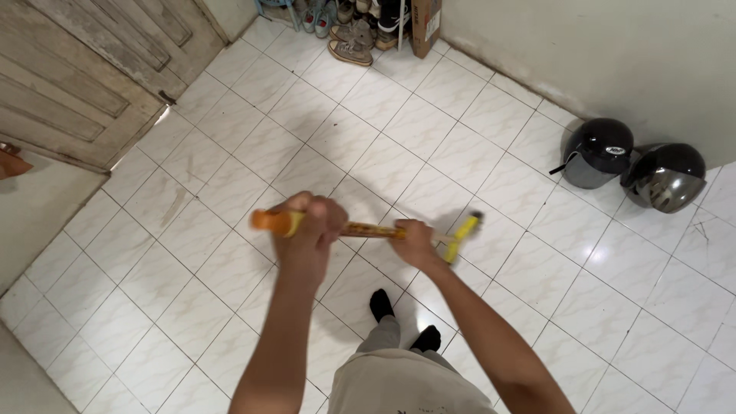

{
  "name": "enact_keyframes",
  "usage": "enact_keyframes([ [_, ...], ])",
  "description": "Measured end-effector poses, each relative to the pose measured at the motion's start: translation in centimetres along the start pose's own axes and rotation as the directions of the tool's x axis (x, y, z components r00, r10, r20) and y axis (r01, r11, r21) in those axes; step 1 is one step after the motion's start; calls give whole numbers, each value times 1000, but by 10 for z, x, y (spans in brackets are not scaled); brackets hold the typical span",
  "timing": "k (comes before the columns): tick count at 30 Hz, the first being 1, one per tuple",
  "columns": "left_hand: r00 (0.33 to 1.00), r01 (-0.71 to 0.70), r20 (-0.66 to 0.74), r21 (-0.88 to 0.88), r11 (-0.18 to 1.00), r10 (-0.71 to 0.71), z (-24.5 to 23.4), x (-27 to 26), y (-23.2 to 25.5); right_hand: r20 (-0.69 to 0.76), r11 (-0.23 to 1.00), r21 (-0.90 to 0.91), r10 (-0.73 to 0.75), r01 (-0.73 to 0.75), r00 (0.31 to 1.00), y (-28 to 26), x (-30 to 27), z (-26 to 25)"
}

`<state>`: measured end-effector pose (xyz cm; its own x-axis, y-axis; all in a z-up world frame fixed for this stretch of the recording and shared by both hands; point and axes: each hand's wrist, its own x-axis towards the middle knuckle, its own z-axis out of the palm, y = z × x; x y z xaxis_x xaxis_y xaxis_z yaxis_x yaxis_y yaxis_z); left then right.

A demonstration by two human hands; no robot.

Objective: The person sweeps the white tiled floor using a broom, moving dirt and debris across the room towards the door and around stored items.

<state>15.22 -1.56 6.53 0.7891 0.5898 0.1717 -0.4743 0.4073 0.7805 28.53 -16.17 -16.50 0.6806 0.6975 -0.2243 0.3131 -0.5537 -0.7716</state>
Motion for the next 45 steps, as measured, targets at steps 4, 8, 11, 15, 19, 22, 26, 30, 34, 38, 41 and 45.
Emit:
enact_keyframes([
  [4,974,188,-191,401,897,-119,-6,-4,-76,-64,951,-217,211,-220,975,98,-10,-1],
  [8,864,461,-338,237,855,-372,9,-40,-121,2,894,-279,365,-350,931,166,-37,2],
  [11,936,276,-262,123,953,-237,7,-46,-113,-13,905,-270,338,-328,941,175,-29,25],
  [15,971,190,-212,418,889,-108,17,-32,-79,-45,976,-51,211,-213,976,147,2,82],
  [19,996,40,-87,607,794,16,16,-18,-28,-315,798,487,-219,356,923,85,43,136],
  [22,994,-87,11,673,734,107,21,-7,1,42,907,419,28,-43,999,27,84,137],
  [26,964,-161,-77,595,788,255,7,12,32,75,994,13,-106,105,992,-57,81,84],
  [30,942,-123,-275,254,959,194,-14,35,30,136,999,-52,4,3,991,-76,74,36],
  [34,904,-46,-420,94,995,81,-29,55,-31,112,972,-137,209,-193,972,-7,61,7],
  [38,870,86,-478,-93,992,-120,-15,48,-141,30,892,-216,412,-397,911,112,30,-21],
  [41,853,213,-455,-146,966,-257,24,29,-209,-47,835,-300,471,-462,881,190,4,-51],
  [45,902,325,-352,169,930,-251,75,15,-233,-136,933,-198,277,-300,951,249,-14,-67],
])
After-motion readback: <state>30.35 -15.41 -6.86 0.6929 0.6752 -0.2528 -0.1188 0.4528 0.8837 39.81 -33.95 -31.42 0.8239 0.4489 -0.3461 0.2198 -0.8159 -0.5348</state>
